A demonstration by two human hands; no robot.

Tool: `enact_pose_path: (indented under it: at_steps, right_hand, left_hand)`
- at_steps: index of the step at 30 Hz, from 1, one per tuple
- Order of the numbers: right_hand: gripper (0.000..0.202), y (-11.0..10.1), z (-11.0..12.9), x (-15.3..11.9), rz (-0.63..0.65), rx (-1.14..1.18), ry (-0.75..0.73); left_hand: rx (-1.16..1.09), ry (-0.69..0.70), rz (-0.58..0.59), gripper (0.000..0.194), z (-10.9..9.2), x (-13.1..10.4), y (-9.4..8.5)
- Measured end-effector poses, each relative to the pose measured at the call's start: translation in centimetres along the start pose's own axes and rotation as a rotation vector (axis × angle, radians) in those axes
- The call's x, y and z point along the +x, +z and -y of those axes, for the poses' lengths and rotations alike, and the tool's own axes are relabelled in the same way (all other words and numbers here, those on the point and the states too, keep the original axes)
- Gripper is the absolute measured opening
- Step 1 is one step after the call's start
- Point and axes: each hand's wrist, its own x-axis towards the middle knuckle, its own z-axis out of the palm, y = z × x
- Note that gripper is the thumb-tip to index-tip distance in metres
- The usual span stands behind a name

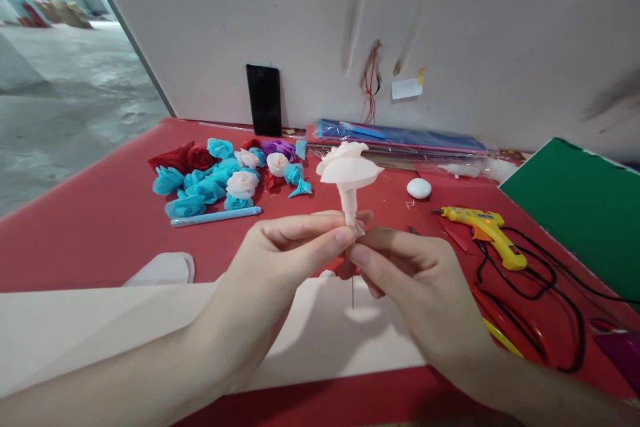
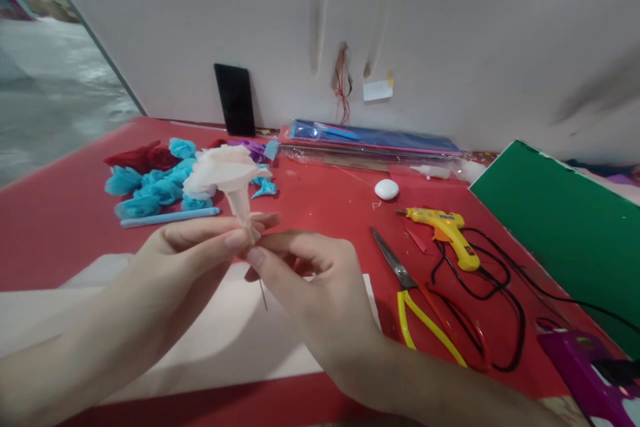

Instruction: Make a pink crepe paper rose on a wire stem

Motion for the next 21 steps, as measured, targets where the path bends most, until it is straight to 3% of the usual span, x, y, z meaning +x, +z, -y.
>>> enact_pose_path:
  at_steps: [8,13,17,21]
  right_hand:
    - [0.017,-0.16,-0.79,-0.08,0.112,0.245,0.114]
    - [0.02,-0.2,-0.69,-0.27,0.193,0.36,0.148]
    - [0.021,-0.17,-0.59,-0.26,0.228,0.426,0.19]
    - [0.019,-0.18,-0.57,-0.03,0.261,0.489,0.243]
  left_hand:
    - [-0.091,-0.072,0.068,0.031,-0.36,-0.01,0.57]
    - [-0.118,-0.115,0.048,0.024,-0.32,-0.08,0.52]
    - [-0.078,-0.137,0.054,0.037,-0.05,-0.17,0.39]
    - [-0.087,-0.133,0.097,0.038,-0.01,-0.22,0.39]
